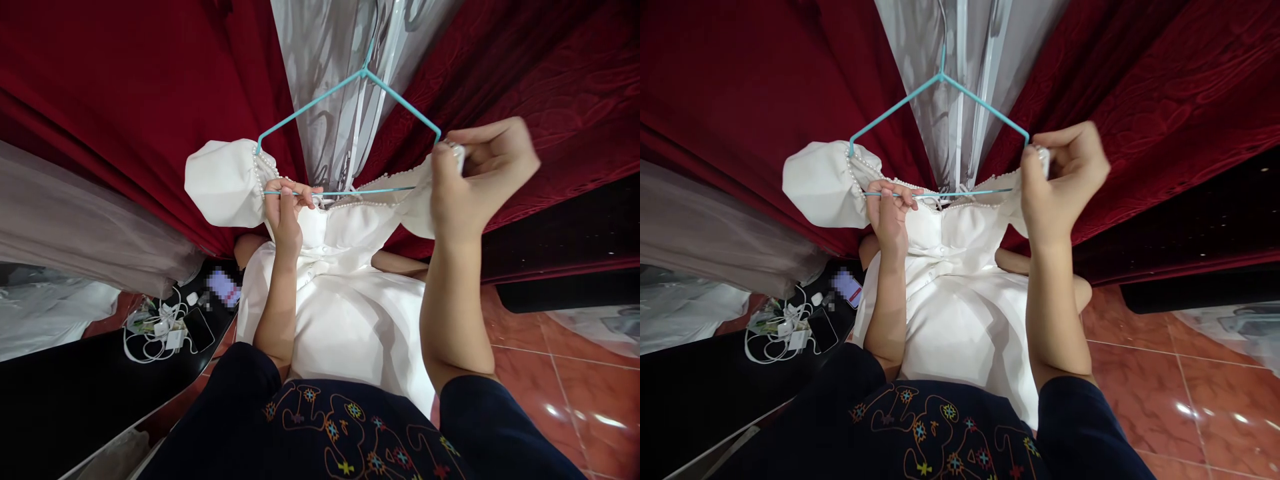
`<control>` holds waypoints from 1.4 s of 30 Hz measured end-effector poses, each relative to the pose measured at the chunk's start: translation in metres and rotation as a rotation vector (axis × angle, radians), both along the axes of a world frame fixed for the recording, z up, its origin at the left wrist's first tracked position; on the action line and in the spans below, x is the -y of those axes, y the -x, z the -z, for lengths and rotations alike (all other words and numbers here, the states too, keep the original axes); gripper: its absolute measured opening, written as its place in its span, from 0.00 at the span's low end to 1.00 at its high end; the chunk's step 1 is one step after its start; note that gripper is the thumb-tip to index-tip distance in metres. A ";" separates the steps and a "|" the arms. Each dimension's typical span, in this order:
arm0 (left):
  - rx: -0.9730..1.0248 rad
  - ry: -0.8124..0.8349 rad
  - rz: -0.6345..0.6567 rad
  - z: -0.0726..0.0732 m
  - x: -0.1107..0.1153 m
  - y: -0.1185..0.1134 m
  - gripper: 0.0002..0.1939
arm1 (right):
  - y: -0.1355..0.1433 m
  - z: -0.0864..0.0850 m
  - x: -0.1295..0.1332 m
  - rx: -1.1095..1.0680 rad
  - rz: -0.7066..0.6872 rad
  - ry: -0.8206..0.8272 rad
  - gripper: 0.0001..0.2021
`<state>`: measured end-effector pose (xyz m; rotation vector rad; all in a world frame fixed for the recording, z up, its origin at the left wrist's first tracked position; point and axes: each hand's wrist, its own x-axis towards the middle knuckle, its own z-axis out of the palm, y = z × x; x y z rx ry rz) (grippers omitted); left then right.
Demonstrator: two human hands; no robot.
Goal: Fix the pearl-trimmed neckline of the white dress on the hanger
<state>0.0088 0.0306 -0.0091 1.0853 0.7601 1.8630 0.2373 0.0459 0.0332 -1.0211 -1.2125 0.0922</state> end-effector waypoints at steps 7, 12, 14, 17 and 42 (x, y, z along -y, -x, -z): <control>-0.009 0.016 0.002 -0.002 0.000 0.000 0.27 | -0.004 0.008 0.008 0.053 -0.129 0.064 0.08; 0.002 0.041 -0.008 -0.001 -0.002 -0.002 0.28 | -0.003 -0.006 -0.011 0.093 -0.011 -0.113 0.10; 0.008 0.041 -0.016 -0.001 -0.003 -0.001 0.29 | 0.004 -0.008 -0.011 0.106 -0.062 -0.097 0.07; 0.000 0.035 -0.026 -0.002 -0.003 0.002 0.28 | 0.009 -0.004 0.002 0.160 -0.170 0.074 0.03; -0.381 0.358 0.261 -0.008 0.024 0.042 0.23 | 0.078 0.053 0.027 -0.162 -0.448 0.399 0.24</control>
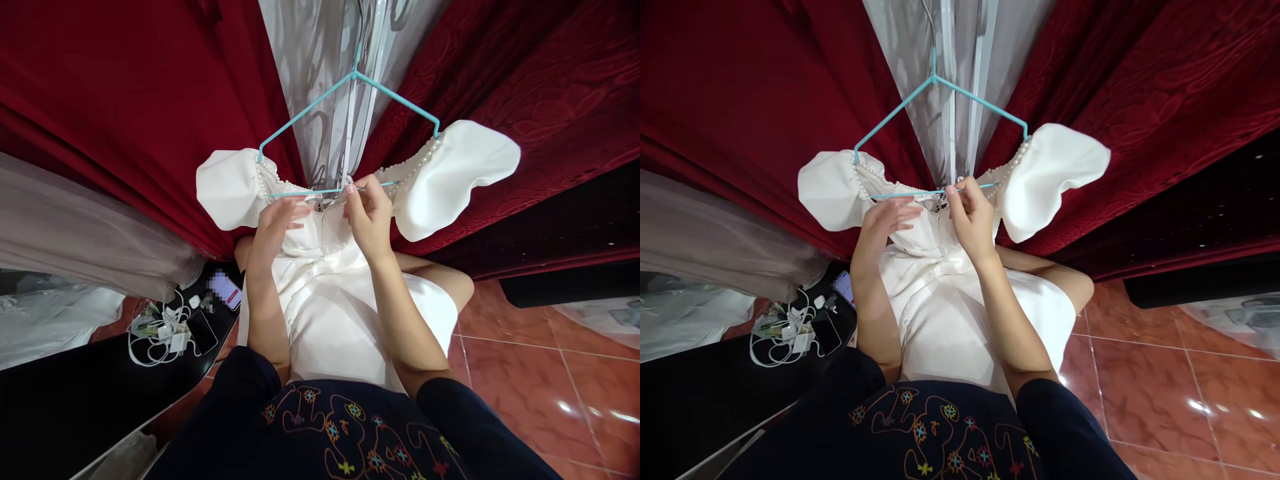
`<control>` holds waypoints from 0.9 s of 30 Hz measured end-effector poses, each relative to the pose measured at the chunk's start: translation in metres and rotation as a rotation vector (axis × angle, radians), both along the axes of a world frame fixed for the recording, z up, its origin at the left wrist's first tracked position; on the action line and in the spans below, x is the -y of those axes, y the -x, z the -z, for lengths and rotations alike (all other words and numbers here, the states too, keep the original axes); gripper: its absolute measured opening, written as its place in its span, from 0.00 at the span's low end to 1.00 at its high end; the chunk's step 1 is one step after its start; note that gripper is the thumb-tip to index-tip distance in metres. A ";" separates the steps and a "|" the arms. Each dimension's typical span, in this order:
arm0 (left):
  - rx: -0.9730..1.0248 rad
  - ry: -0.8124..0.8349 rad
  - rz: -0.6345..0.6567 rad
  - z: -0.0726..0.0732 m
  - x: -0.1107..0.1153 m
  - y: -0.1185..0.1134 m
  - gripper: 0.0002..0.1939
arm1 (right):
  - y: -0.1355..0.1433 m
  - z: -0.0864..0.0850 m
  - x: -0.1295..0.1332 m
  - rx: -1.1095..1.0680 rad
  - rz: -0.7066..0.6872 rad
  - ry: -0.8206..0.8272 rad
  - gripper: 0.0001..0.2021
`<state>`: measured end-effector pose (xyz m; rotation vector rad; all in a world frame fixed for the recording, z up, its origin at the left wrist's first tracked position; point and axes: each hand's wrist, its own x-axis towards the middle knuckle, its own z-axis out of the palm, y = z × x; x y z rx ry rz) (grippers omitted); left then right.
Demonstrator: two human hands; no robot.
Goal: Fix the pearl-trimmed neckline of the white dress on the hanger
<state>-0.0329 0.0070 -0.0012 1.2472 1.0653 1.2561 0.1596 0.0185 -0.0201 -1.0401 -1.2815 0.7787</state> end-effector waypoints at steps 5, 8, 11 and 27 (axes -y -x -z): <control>-0.030 -0.290 -0.401 -0.020 0.018 0.000 0.16 | -0.008 0.002 0.004 0.015 0.007 0.006 0.22; -0.094 -0.592 -0.686 -0.024 0.012 -0.008 0.10 | -0.009 0.002 0.006 0.017 0.007 0.000 0.22; -0.292 -0.680 -0.721 -0.018 -0.005 -0.009 0.19 | -0.009 0.000 0.008 0.043 0.011 -0.004 0.22; -0.070 -0.535 -0.923 0.000 -0.072 0.047 0.09 | -0.034 0.005 0.002 0.120 0.019 -0.024 0.20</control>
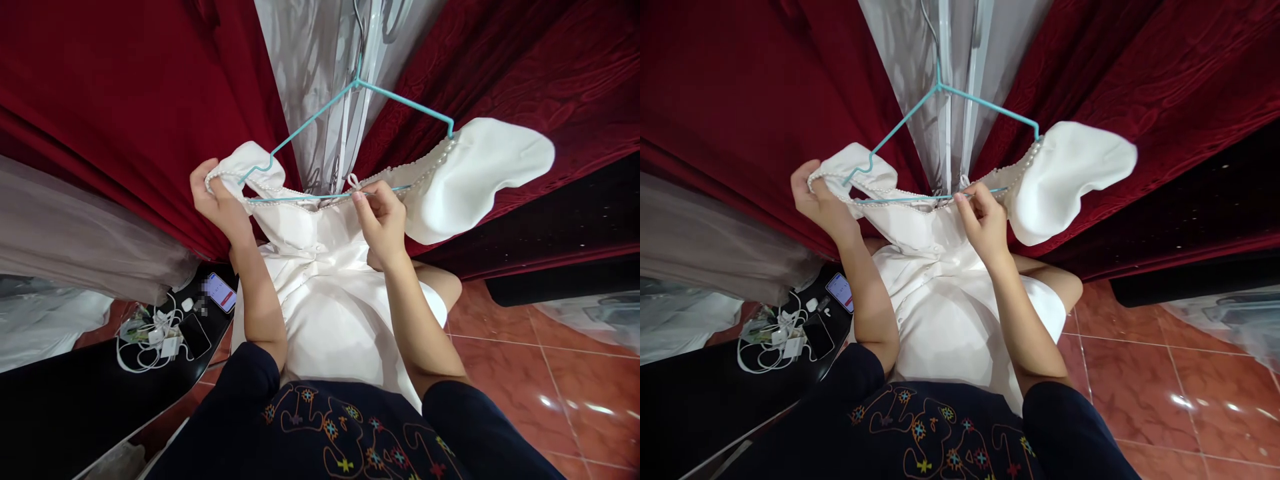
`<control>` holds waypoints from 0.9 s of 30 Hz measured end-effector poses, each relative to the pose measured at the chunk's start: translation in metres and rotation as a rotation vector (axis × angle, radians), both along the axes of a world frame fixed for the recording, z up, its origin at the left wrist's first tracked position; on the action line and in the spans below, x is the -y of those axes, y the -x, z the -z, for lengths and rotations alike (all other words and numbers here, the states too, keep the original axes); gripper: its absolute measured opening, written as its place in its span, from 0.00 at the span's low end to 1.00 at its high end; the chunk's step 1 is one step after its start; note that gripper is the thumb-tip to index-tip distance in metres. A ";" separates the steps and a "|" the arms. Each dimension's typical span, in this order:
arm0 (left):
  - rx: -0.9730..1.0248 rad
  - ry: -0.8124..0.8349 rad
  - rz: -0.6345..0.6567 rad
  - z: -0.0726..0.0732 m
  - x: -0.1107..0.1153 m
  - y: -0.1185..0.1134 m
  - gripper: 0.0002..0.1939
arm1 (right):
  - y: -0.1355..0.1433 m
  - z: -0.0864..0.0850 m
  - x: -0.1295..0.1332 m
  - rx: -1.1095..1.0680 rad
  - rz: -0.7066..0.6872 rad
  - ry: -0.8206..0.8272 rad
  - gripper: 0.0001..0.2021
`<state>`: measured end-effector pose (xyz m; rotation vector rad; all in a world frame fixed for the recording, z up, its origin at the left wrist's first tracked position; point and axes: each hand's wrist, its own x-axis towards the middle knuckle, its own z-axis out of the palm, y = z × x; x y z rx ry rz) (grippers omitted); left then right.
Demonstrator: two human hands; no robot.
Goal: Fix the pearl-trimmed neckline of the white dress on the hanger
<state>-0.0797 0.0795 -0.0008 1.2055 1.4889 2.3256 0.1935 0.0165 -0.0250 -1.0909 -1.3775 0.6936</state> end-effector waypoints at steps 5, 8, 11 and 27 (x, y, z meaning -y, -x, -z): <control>-0.032 0.058 -0.007 0.030 0.018 0.015 0.06 | 0.013 -0.001 0.002 -0.044 -0.060 0.037 0.21; -0.123 0.230 0.381 0.036 0.033 0.011 0.07 | 0.020 -0.001 0.003 -0.062 -0.081 0.050 0.22; -0.160 0.361 0.713 0.030 0.044 -0.002 0.13 | 0.022 0.000 0.000 -0.063 -0.046 0.041 0.22; -0.056 0.028 0.813 0.015 0.056 -0.061 0.15 | 0.012 -0.012 0.010 -0.033 0.299 -0.186 0.17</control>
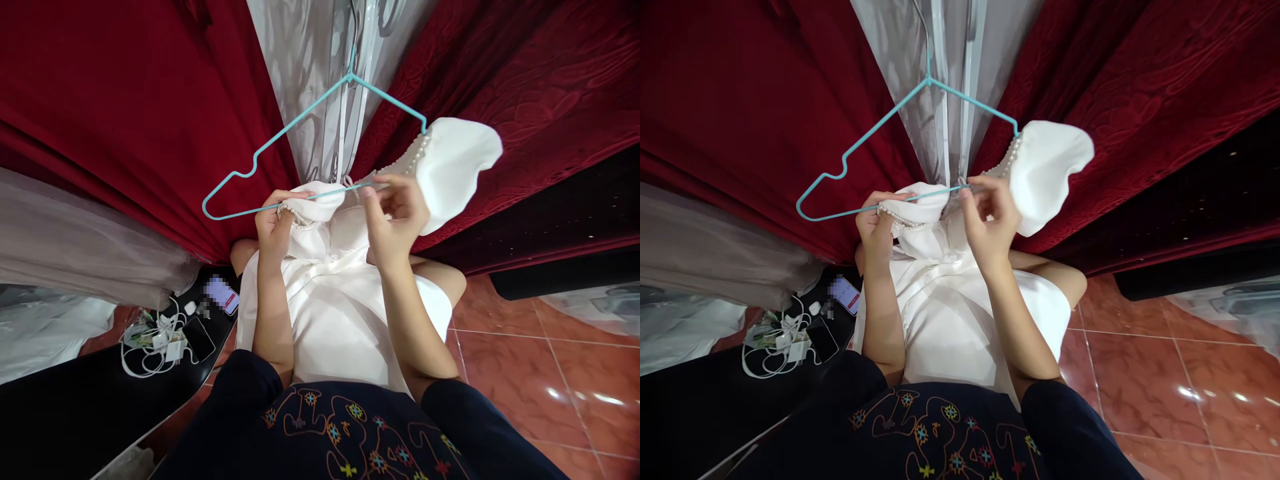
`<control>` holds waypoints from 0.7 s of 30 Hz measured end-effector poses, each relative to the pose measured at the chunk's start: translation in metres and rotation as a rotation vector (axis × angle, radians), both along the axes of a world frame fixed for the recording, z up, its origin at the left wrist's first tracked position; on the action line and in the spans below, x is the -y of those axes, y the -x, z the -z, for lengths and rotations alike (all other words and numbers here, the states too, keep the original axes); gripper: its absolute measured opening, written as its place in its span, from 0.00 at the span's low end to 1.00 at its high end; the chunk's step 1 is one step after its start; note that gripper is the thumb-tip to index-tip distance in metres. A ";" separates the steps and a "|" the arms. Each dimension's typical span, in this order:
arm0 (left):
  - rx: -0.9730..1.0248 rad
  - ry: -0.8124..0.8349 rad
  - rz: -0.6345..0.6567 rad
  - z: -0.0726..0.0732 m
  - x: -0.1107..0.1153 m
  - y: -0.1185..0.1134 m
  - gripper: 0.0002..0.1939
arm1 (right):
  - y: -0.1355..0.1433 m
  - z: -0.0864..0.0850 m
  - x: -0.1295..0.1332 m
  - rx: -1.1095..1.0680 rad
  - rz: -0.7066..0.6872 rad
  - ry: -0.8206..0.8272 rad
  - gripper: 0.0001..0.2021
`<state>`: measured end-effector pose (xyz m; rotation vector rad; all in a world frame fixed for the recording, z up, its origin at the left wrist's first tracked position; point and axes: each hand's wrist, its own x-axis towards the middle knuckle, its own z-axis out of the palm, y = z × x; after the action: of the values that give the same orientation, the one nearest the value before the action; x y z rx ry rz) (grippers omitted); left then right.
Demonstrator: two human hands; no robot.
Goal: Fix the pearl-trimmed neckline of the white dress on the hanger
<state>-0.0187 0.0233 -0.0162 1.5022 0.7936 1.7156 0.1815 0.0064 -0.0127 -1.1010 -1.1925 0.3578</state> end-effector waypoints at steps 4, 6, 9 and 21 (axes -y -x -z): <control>-0.072 -0.061 -0.024 -0.010 0.002 0.004 0.15 | -0.029 0.010 -0.010 0.158 0.250 -0.087 0.27; -0.068 -0.069 -0.017 -0.013 0.004 0.007 0.16 | -0.042 0.014 -0.019 0.254 0.309 -0.093 0.31; -0.046 -0.060 -0.019 -0.015 0.005 0.008 0.16 | -0.051 0.019 -0.033 0.308 0.288 -0.084 0.27; -0.023 -0.066 0.030 -0.011 0.003 0.009 0.14 | -0.091 -0.020 -0.080 0.109 0.370 -0.230 0.06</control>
<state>-0.0274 0.0202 -0.0048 1.5732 0.7288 1.7206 0.2724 0.0868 0.0071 -1.1214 -1.0666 -0.1231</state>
